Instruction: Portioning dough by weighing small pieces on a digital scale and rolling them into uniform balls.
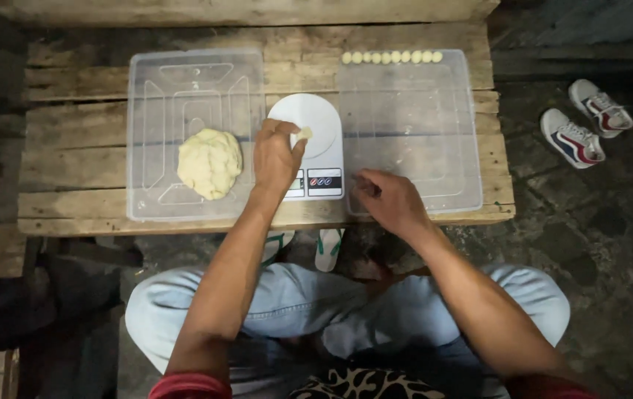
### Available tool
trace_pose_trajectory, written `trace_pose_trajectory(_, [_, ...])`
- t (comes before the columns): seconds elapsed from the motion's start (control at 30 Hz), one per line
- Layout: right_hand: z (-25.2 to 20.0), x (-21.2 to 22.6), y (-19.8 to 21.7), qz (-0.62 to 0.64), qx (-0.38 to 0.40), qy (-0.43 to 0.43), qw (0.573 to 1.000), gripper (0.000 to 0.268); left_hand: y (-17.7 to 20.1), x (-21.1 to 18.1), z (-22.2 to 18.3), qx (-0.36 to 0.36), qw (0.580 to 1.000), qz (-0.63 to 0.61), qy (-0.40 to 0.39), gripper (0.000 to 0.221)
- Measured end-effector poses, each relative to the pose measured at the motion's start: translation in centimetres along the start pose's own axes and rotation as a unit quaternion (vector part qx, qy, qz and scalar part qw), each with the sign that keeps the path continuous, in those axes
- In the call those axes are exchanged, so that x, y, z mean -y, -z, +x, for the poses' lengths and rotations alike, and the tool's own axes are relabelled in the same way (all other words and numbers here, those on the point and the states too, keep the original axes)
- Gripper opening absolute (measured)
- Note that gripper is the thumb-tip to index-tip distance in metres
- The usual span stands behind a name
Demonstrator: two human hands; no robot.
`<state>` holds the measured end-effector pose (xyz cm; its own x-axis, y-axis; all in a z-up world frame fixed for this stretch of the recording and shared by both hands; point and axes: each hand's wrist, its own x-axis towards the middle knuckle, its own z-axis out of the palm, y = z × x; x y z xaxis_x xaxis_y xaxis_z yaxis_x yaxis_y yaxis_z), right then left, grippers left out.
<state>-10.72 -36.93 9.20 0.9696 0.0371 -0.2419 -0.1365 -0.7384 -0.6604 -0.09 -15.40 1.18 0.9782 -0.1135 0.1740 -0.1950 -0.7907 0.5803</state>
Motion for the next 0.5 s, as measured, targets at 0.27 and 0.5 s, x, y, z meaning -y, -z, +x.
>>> trace_pose_trajectory(0.27, [2.9, 0.2, -0.6, 0.247, -0.014, -0.049, 0.968, 0.059, 3.8, -5.6, -2.5, 0.161, 0.933, -0.294, 0.131, 0.024])
trace_pose_trajectory(0.5, [3.0, 0.0, -2.2, 0.269, -0.032, -0.035, 0.962, 0.025, 2.7, -5.7, -5.0, 0.154, 0.921, -0.319, 0.164, 0.025])
